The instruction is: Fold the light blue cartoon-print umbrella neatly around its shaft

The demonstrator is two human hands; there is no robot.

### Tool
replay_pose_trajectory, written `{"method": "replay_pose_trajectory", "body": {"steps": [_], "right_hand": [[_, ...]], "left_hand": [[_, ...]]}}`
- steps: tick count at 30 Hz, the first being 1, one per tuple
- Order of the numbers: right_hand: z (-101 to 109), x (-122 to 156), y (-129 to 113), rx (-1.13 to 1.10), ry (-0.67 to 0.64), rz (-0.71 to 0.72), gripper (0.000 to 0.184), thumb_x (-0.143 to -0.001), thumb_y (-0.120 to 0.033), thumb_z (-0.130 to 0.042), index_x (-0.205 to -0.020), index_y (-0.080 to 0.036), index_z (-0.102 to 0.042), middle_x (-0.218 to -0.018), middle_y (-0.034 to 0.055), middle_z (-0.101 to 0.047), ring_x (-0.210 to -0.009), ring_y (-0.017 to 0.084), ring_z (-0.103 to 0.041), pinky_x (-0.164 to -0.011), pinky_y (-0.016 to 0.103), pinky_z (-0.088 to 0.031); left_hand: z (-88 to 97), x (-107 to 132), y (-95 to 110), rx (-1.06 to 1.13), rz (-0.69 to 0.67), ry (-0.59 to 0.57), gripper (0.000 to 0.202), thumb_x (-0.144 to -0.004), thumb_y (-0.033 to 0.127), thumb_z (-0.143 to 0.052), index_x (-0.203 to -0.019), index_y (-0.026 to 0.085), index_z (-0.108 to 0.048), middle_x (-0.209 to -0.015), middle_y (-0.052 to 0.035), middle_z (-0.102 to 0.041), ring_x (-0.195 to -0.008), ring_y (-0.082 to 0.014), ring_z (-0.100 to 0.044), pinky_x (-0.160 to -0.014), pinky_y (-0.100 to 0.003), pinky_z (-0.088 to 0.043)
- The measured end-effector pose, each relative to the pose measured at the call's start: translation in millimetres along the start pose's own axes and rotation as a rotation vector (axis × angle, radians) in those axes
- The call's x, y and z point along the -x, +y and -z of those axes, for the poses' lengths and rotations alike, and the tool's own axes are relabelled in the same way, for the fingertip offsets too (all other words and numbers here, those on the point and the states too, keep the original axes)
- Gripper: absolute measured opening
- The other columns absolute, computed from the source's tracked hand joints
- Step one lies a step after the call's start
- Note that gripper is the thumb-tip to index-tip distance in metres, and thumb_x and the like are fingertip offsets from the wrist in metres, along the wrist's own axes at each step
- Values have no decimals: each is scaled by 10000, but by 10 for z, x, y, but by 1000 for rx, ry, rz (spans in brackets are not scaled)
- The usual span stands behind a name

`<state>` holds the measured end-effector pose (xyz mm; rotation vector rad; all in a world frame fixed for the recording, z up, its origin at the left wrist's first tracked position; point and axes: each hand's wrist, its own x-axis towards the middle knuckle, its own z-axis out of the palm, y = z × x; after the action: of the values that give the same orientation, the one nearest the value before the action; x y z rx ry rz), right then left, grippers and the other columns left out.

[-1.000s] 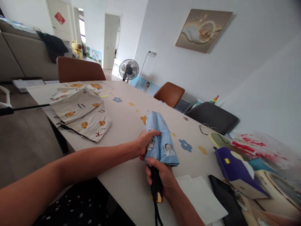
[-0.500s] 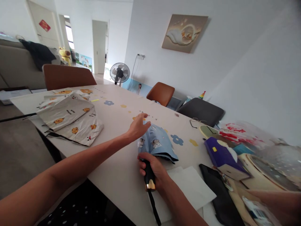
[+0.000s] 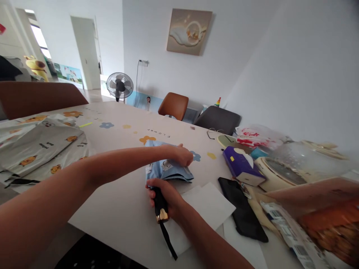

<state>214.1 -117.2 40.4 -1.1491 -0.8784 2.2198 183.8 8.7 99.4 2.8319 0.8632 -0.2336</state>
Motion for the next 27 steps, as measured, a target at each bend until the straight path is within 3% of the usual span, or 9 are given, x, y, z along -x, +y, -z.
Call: {"method": "replay_pose_trajectory", "body": {"steps": [5,8,11,15,18,23,27], "right_hand": [[-21,4,-20,-39,28,-50,108,-727,-232,-537,-685,-138,-504,-422,-56,-439,-312,53,-393,-322,155,-324],[-70,35,-57,-45,80,-49,96,-731,-214,-536,-687,-139,-496,-422,-58,-425,-308,46,-365,-310,149,-311],[-100,57,-84,-54,107,-59,95,-736,-203,-534,-680,-145,-483,-431,-58,-419,-311,42,-349,-300,147,-306],[-71,24,-75,-74,97,-25,80,-719,-180,-555,-690,-148,-488,-462,-59,-430,-319,37,-344,-296,149,-321],[-25,-21,-57,-69,67,-2,82,-705,-175,-577,-689,-143,-503,-478,-57,-431,-331,36,-352,-292,149,-326],[1,-22,-75,-106,-13,22,124,-729,-215,-592,-689,-144,-498,-510,-57,-430,-356,32,-354,-300,141,-330],[-29,26,-116,-119,-25,-4,224,-783,-315,-562,-675,-141,-472,-504,-57,-412,-342,25,-331,-284,136,-292]], "left_hand": [[251,338,-139,137,-4,428,215,-751,163,-413,-909,181,-558,-892,-25,-624,-777,-143,-537,-712,-267,-392],[398,749,-226,164,60,654,184,-743,169,-412,-886,172,-529,-817,-8,-591,-711,-124,-511,-641,-239,-388],[389,1243,-305,194,139,784,167,-727,156,-431,-862,163,-529,-794,-3,-574,-693,-110,-500,-632,-225,-392],[95,1834,-413,290,187,814,172,-754,179,-441,-863,176,-574,-838,-11,-592,-778,-116,-520,-713,-226,-406],[-256,2104,-516,359,191,720,165,-713,103,-411,-642,158,-550,-750,-9,-552,-746,-114,-509,-731,-233,-400],[-772,2216,-617,478,234,655,226,-586,10,-341,-604,151,-517,-744,-10,-539,-735,-109,-495,-727,-230,-392],[-975,2167,-595,430,216,569,297,-519,-34,-300,-592,152,-520,-736,-16,-546,-761,-119,-492,-719,-226,-381]]}}
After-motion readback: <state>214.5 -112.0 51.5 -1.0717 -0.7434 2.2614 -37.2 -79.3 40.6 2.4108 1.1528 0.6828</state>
